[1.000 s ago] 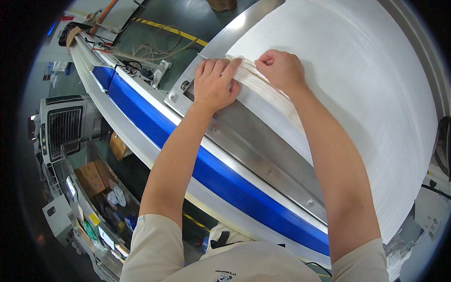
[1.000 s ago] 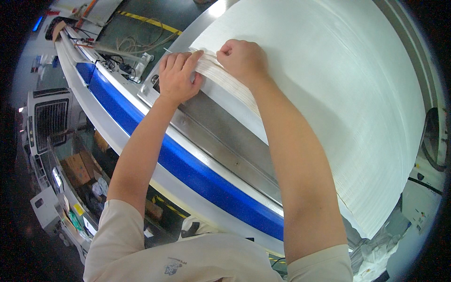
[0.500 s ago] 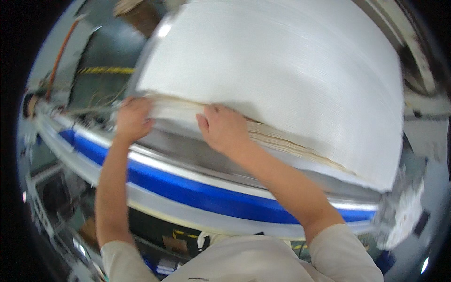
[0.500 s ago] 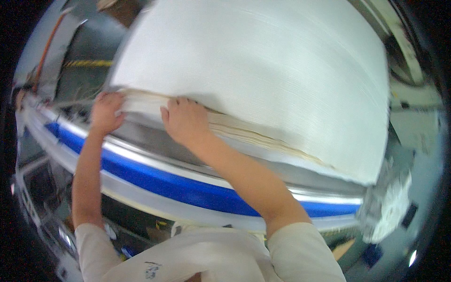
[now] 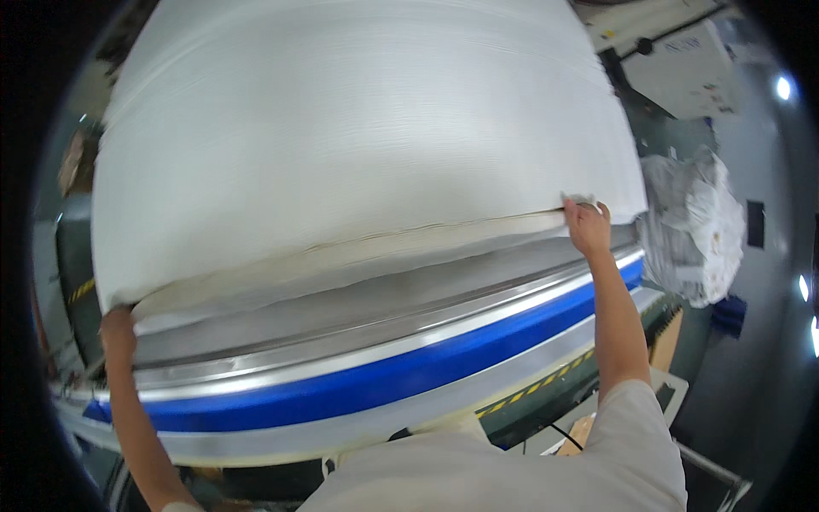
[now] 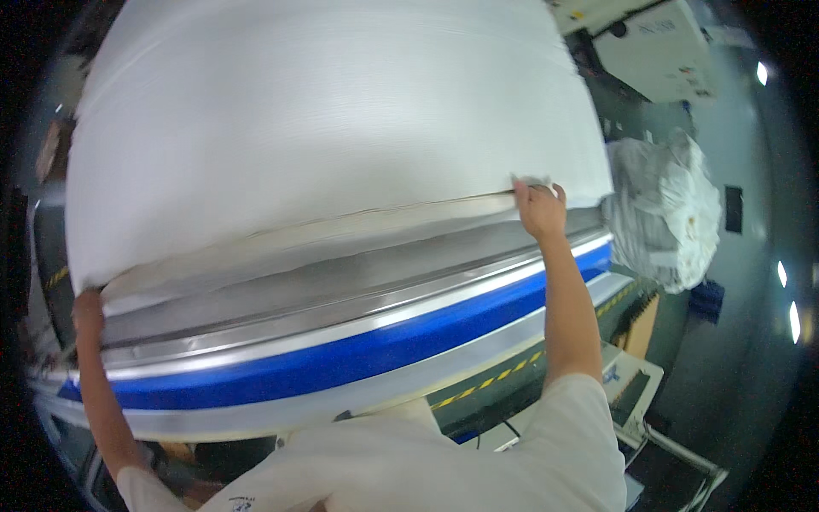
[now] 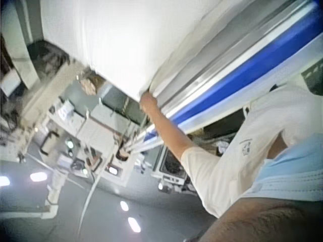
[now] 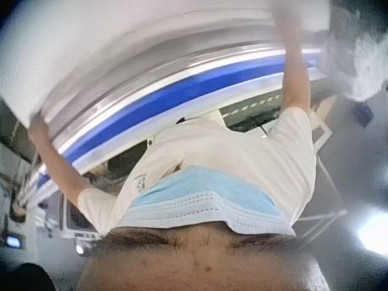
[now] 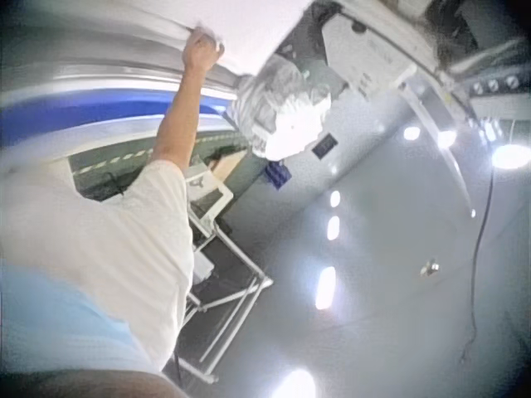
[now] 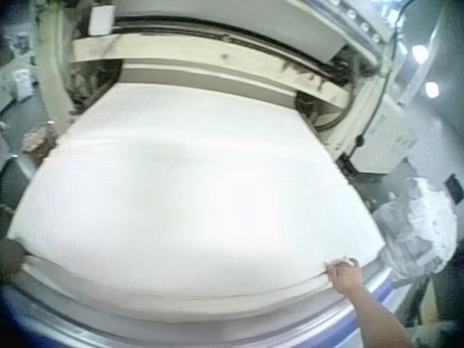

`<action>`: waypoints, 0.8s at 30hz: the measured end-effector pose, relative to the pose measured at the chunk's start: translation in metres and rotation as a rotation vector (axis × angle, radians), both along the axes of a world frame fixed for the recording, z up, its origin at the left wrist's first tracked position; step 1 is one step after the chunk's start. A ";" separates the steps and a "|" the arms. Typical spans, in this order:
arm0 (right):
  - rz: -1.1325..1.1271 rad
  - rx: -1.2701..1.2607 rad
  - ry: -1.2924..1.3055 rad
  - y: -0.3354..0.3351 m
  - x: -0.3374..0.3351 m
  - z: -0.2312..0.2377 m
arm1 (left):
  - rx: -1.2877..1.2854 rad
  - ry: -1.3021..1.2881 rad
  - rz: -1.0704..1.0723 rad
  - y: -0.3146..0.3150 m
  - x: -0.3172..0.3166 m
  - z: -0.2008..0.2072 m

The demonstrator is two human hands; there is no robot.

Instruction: The person repeatedly folds a large sheet of white paper in half using both hands on a metal surface. They then lift the folded stack and place it back down, repeating this folding and stacking process multiple times.

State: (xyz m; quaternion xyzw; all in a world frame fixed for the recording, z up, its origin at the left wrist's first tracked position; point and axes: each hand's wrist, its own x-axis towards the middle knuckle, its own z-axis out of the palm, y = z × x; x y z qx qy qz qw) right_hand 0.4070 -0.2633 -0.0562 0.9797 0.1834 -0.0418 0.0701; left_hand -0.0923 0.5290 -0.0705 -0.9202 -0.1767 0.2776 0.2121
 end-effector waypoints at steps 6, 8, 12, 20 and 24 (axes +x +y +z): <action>-0.106 -0.253 0.085 -0.099 0.072 0.002 | -0.055 -0.153 0.323 0.013 -0.005 -0.017; -0.150 -0.334 0.131 -0.146 0.095 0.004 | -0.072 -0.165 0.271 0.027 -0.015 -0.023; -0.235 -0.373 0.261 -0.206 0.128 0.035 | -0.121 -0.145 0.179 0.025 -0.024 -0.039; -0.156 -0.432 0.148 -0.203 0.123 0.020 | 0.022 0.030 0.340 0.012 -0.030 -0.031; -0.064 -0.489 0.162 -0.191 0.118 0.053 | 0.108 0.048 0.252 -0.036 0.011 0.040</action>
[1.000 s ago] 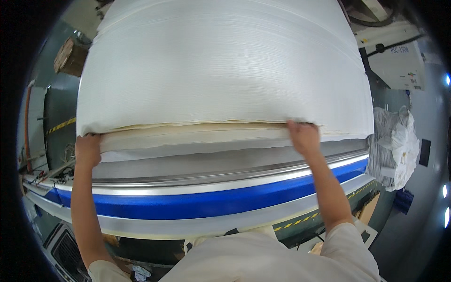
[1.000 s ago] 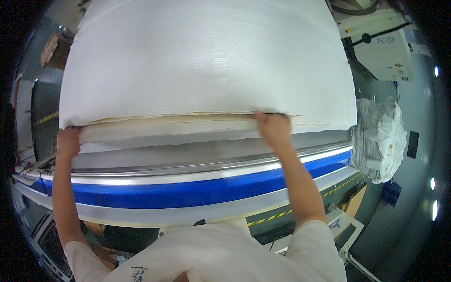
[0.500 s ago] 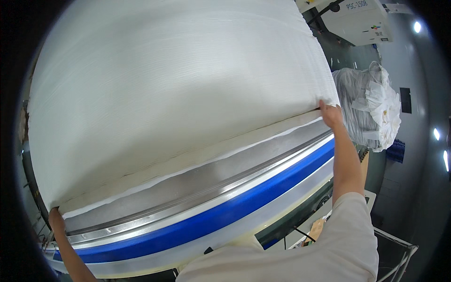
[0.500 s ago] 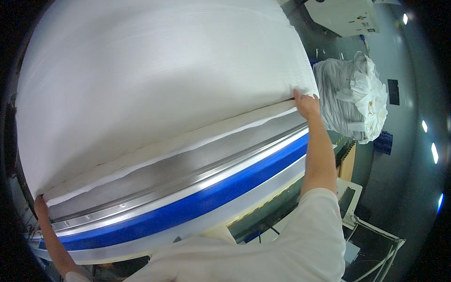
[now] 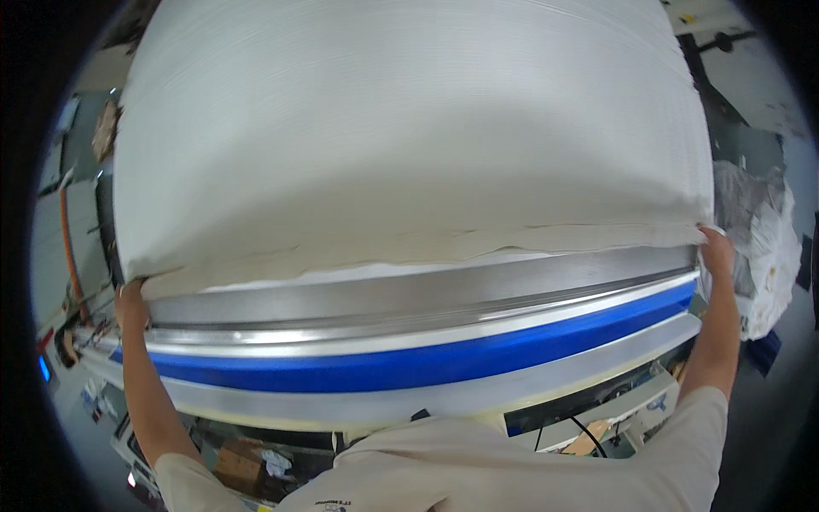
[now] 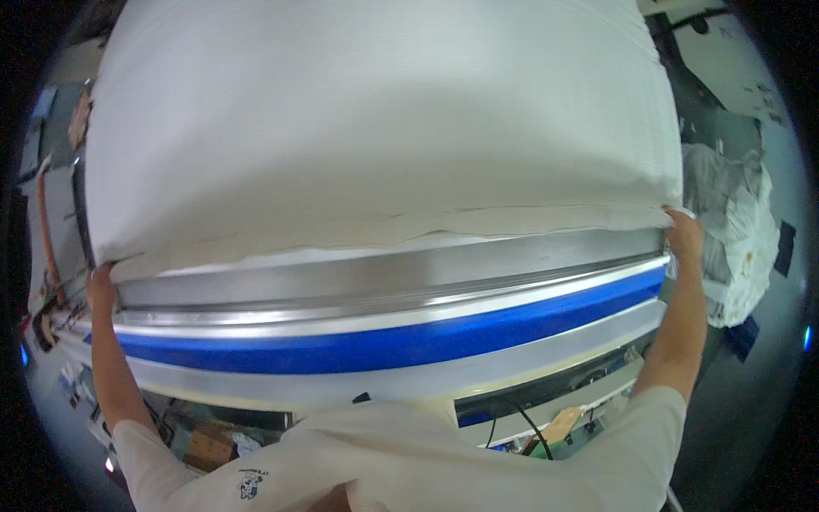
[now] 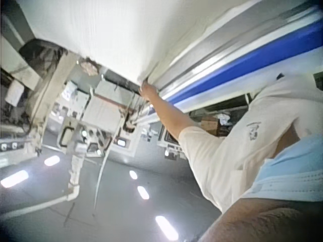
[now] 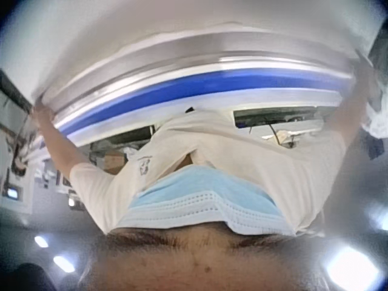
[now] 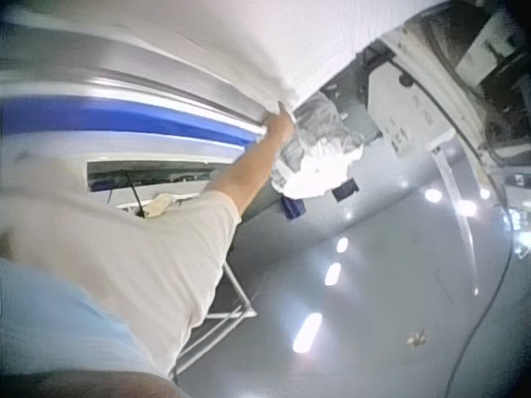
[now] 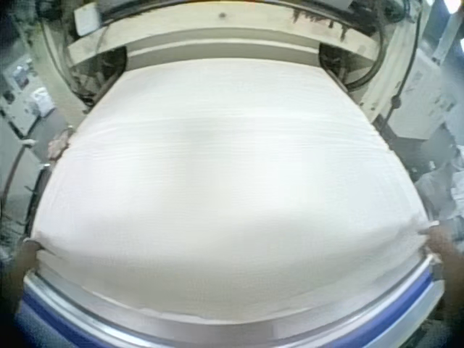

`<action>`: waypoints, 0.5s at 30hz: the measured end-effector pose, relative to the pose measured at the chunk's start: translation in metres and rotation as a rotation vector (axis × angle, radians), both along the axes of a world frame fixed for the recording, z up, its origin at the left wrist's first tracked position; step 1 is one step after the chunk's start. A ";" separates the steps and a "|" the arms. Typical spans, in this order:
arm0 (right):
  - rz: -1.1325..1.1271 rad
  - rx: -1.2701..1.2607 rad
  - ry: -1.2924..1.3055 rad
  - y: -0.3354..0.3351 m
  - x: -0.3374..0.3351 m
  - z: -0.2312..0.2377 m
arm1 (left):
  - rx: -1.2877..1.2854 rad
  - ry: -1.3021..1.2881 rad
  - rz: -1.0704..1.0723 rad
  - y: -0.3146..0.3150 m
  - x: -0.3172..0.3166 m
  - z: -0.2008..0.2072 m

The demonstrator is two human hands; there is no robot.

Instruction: The person repeatedly folds a large sheet of white paper in half using both hands on a metal surface. They then lift the folded stack and place it back down, repeating this folding and stacking process multiple times.

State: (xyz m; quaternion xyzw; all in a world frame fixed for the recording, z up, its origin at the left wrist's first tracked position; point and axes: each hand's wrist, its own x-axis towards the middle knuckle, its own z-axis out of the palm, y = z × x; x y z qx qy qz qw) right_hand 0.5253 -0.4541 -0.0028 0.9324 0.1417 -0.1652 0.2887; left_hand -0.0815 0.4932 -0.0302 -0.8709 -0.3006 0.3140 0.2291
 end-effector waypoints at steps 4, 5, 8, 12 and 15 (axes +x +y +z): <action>-0.016 0.098 -0.047 -0.048 0.020 0.031 | 0.015 -0.070 0.002 0.000 -0.007 0.039; -0.005 0.141 -0.037 -0.050 0.016 0.045 | -0.018 -0.088 -0.017 0.004 -0.012 0.050; 0.069 0.203 0.039 -0.069 0.009 0.079 | -0.122 -0.110 -0.048 -0.001 -0.024 0.075; 0.071 0.101 0.127 -0.097 -0.021 0.092 | -0.201 0.033 -0.030 -0.024 -0.057 0.078; 0.143 -0.019 0.172 -0.111 -0.050 0.070 | -0.299 0.134 -0.013 -0.039 -0.101 0.062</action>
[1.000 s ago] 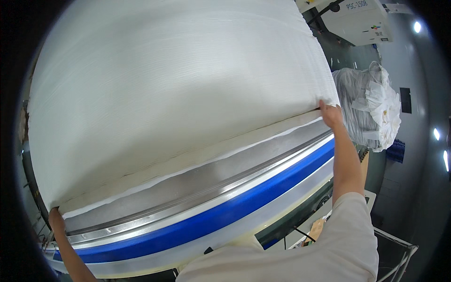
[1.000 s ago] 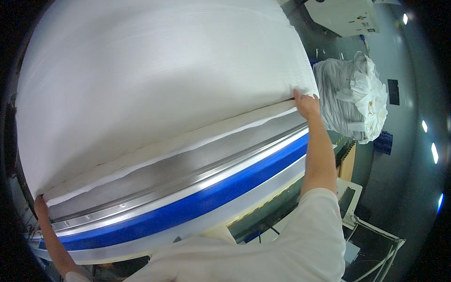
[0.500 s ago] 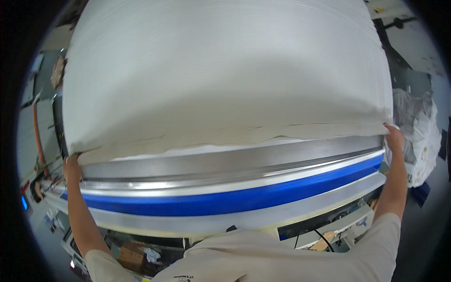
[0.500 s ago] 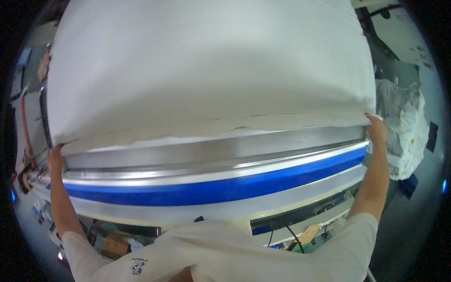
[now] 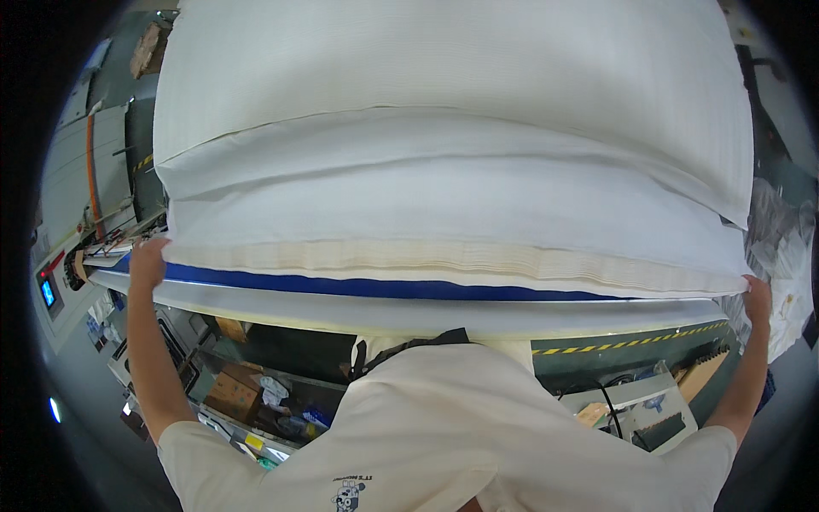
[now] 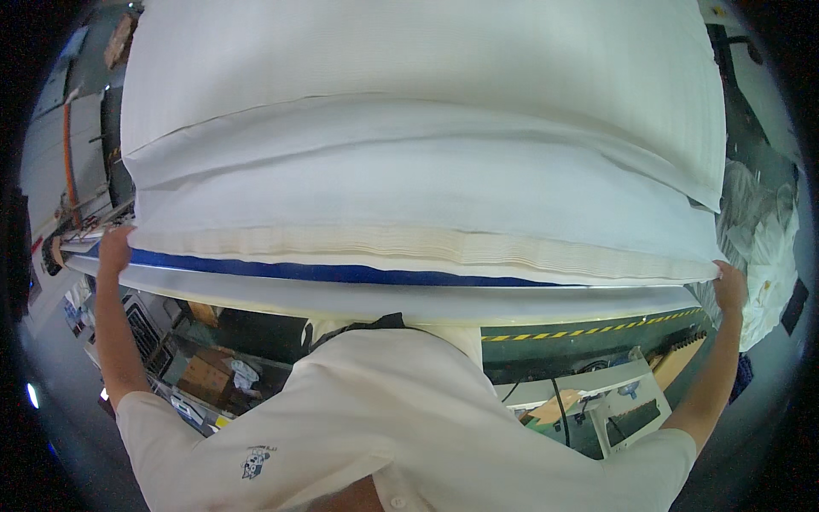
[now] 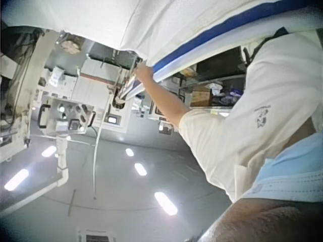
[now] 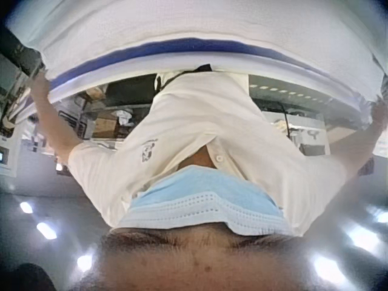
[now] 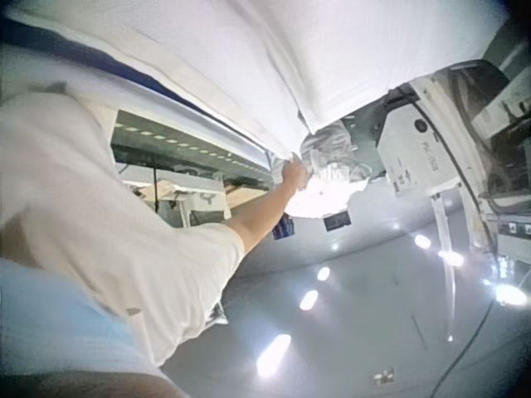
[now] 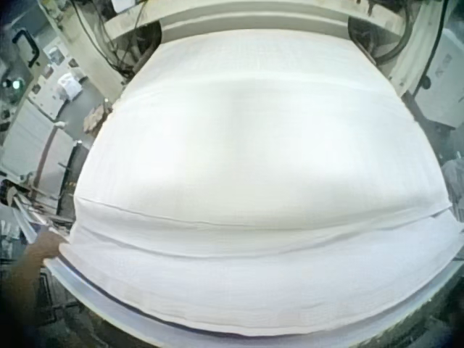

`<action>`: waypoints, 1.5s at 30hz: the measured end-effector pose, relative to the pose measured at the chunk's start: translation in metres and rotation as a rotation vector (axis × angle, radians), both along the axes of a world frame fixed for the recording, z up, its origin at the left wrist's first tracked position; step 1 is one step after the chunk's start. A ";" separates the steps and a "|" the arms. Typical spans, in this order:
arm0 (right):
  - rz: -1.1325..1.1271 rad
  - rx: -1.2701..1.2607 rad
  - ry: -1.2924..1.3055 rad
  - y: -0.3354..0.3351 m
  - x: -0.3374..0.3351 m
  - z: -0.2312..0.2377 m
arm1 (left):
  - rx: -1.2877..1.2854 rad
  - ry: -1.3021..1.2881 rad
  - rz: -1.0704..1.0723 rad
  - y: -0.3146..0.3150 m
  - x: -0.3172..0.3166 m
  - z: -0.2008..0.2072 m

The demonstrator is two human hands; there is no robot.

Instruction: The person repeatedly folds a large sheet of white paper in half using both hands on a metal surface. They then lift the folded stack and place it back down, repeating this folding and stacking process multiple times.

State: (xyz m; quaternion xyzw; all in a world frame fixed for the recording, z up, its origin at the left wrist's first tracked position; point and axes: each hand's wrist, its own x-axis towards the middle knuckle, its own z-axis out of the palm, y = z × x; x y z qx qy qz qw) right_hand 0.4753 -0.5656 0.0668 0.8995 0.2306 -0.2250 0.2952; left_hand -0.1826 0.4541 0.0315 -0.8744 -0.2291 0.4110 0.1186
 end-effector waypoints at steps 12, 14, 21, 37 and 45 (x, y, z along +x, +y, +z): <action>0.108 -0.370 0.290 -0.018 -0.078 -0.050 | -0.134 0.707 -0.026 -0.054 -0.013 -0.072; 0.114 -0.408 0.284 -0.017 -0.077 -0.062 | -0.117 0.810 0.021 -0.048 -0.015 -0.080; 0.195 -0.500 0.275 -0.079 -0.067 -0.072 | 0.187 0.492 0.210 -0.035 -0.028 -0.103; -0.376 -0.151 0.782 0.132 -0.118 -0.078 | 0.290 -0.279 0.418 -0.088 0.047 -0.096; -0.421 0.196 0.674 0.147 -0.140 -0.126 | 0.293 -0.351 0.516 -0.092 0.018 -0.089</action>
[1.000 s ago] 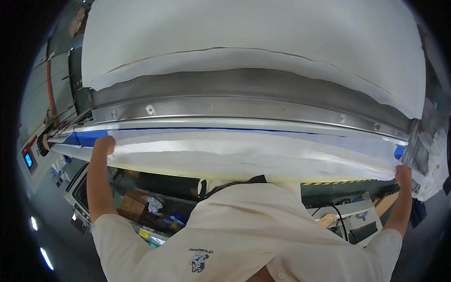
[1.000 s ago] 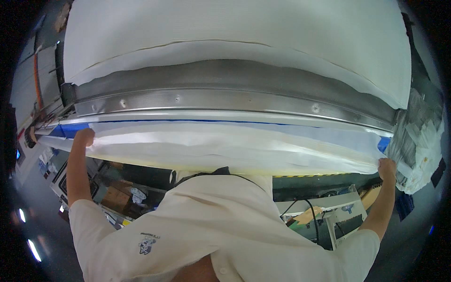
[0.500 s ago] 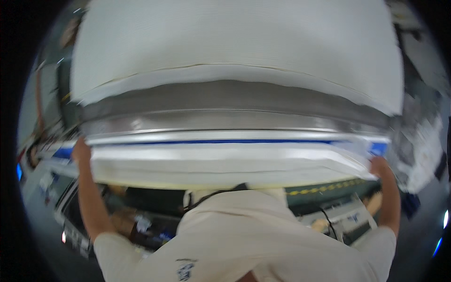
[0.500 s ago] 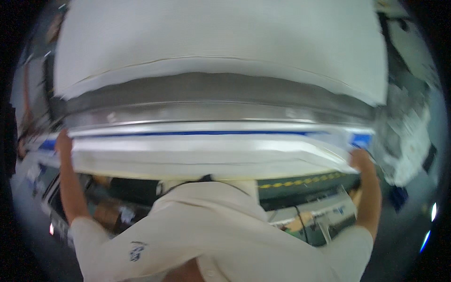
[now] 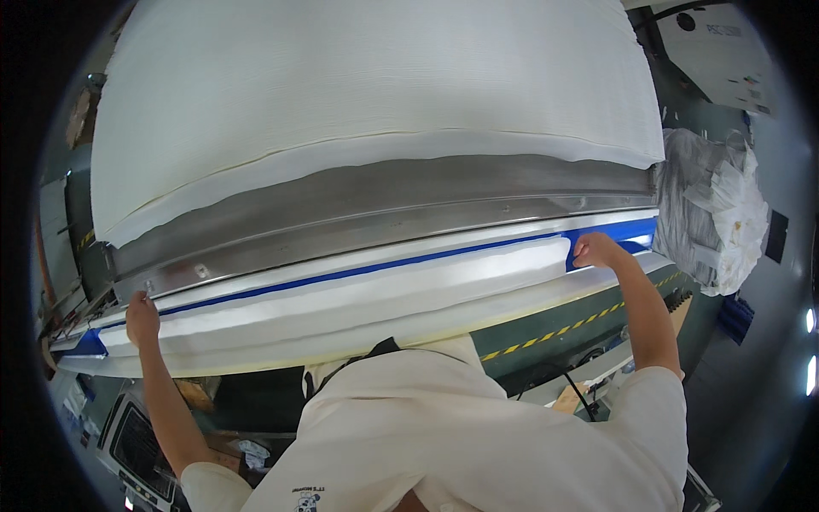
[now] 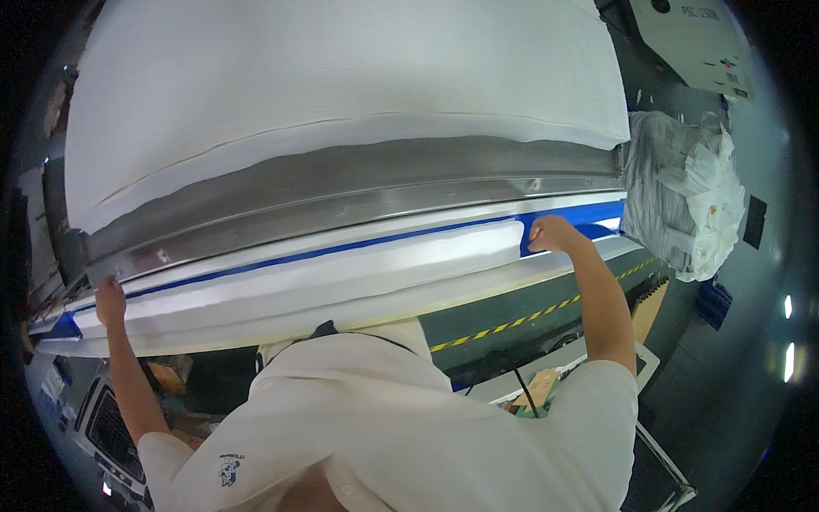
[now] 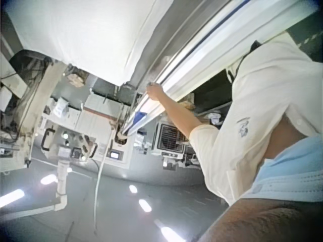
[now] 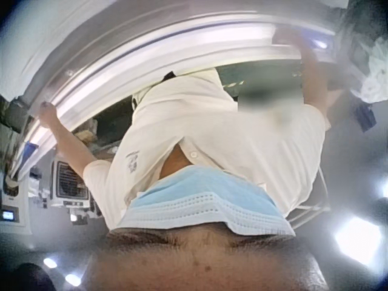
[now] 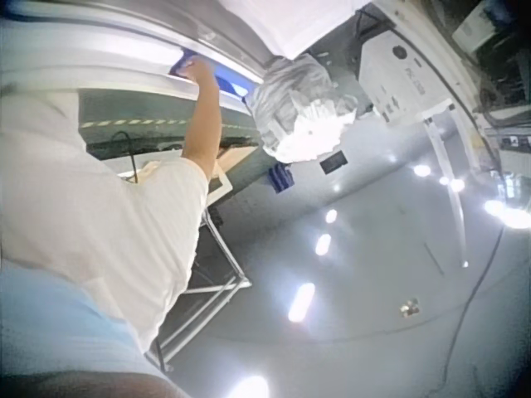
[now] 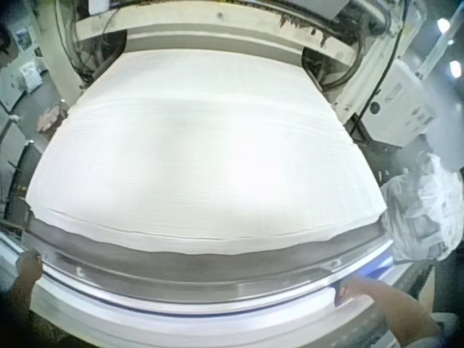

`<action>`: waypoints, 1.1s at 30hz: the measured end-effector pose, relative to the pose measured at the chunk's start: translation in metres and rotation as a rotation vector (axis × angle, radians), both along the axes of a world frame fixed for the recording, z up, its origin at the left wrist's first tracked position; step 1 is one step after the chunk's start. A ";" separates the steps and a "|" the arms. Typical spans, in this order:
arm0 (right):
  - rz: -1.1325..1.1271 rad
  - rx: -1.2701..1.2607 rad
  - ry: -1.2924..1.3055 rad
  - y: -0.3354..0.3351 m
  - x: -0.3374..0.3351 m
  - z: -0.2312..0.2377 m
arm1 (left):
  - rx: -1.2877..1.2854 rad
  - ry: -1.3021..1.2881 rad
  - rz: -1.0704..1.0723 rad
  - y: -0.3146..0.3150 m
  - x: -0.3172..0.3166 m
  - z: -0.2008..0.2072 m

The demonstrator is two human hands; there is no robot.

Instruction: The person repeatedly folds a large sheet of white paper in half using both hands on a metal surface. They then lift the folded stack and place it back down, repeating this folding and stacking process multiple times.

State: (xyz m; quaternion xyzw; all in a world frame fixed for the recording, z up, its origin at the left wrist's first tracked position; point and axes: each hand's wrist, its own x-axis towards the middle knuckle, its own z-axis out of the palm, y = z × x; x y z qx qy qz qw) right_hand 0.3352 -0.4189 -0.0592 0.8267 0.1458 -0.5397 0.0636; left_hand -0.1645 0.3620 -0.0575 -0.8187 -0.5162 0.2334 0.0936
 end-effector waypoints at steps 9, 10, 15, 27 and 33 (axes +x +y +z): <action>0.189 0.258 -0.298 0.033 -0.053 -0.035 | 0.244 -0.592 -0.331 -0.009 0.034 -0.050; 0.061 0.276 -0.276 0.083 -0.059 -0.014 | 0.314 -0.528 -0.385 -0.004 0.040 -0.040; 0.187 0.444 -0.296 0.255 -0.075 0.016 | 0.216 -0.821 -0.378 -0.006 0.066 -0.044; 0.456 1.115 -0.112 0.719 -0.195 0.028 | 0.120 -1.097 -0.414 0.001 0.074 -0.053; 0.456 1.296 -0.096 0.832 -0.226 -0.001 | 0.087 -1.127 -0.393 0.003 0.073 -0.055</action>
